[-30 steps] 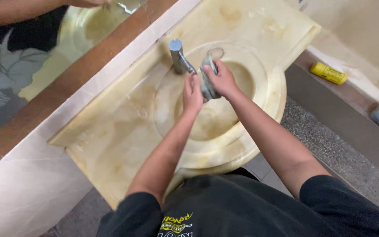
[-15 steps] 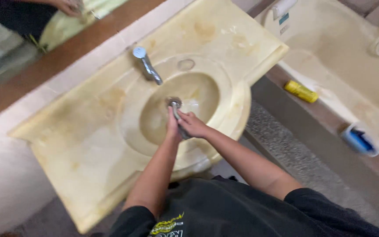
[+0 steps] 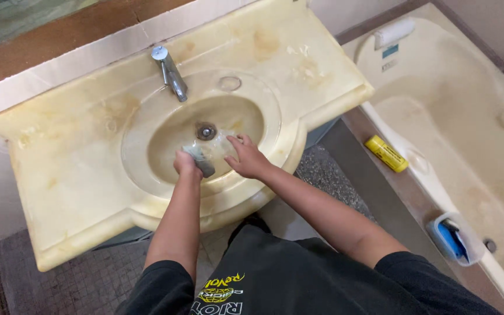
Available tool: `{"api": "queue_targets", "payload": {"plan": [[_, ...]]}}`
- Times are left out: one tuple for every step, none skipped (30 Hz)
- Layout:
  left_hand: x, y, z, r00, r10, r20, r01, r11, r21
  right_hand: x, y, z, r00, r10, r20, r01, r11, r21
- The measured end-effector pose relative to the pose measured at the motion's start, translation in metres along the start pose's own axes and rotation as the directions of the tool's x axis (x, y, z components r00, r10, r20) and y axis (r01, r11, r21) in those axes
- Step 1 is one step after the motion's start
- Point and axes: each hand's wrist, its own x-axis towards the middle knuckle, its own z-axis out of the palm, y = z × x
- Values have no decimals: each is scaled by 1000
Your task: Cleaning a bathroom sink and faucet using cleaning spray and a cloth.
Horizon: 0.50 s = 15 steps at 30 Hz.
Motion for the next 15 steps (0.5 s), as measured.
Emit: {"api": "queue_targets", "payload": {"plan": [[3,-3,-1,1000,1,-8,-1,1000,-1,3,7,-4,1000,-3,7,3,1000,4],[6,-5,-2,1000,-17,-16,17,1000,-10,7,14,-8,1000,1,13,-1,1000,15],[11,-6,2,999,-35,-17,35,999,-19,14,21,-14,1000,5,14,-5,1000,25],[7,-7,9,999,-33,-19,32,999,-20,20,36,-14,1000,2,15,-3,1000,26],[0,-10,16,999,-41,7,41,999,-20,24,50,-15,998,-61,14,61,998,18],[-6,-12,23,998,-49,34,50,999,-20,28,63,-16,992,-124,13,124,992,10],[6,-29,37,998,-46,36,47,999,-23,31,71,-22,992,-128,11,128,992,8],[18,-46,53,998,-19,64,14,996,84,34,79,-28,995,-93,45,91,995,29],[30,-62,66,996,3,92,-20,981,194,35,86,-34,995,-53,80,49,997,53],[1,-62,87,996,4,92,-22,980,196,40,84,-47,996,-53,79,49,997,54],[-28,-64,109,934,-71,349,22,989,144,44,84,-59,992,99,78,-111,979,168],[-57,-67,131,803,-126,583,79,991,105,47,85,-71,964,248,95,-265,923,279],[-79,-66,149,802,-134,582,84,990,112,49,95,-81,962,255,97,-272,920,281],[-100,-65,168,695,-208,689,112,977,181,52,105,-90,937,348,9,-329,877,352],[-122,-65,186,569,-283,772,133,958,254,54,116,-99,893,444,-70,-376,824,424]]}}
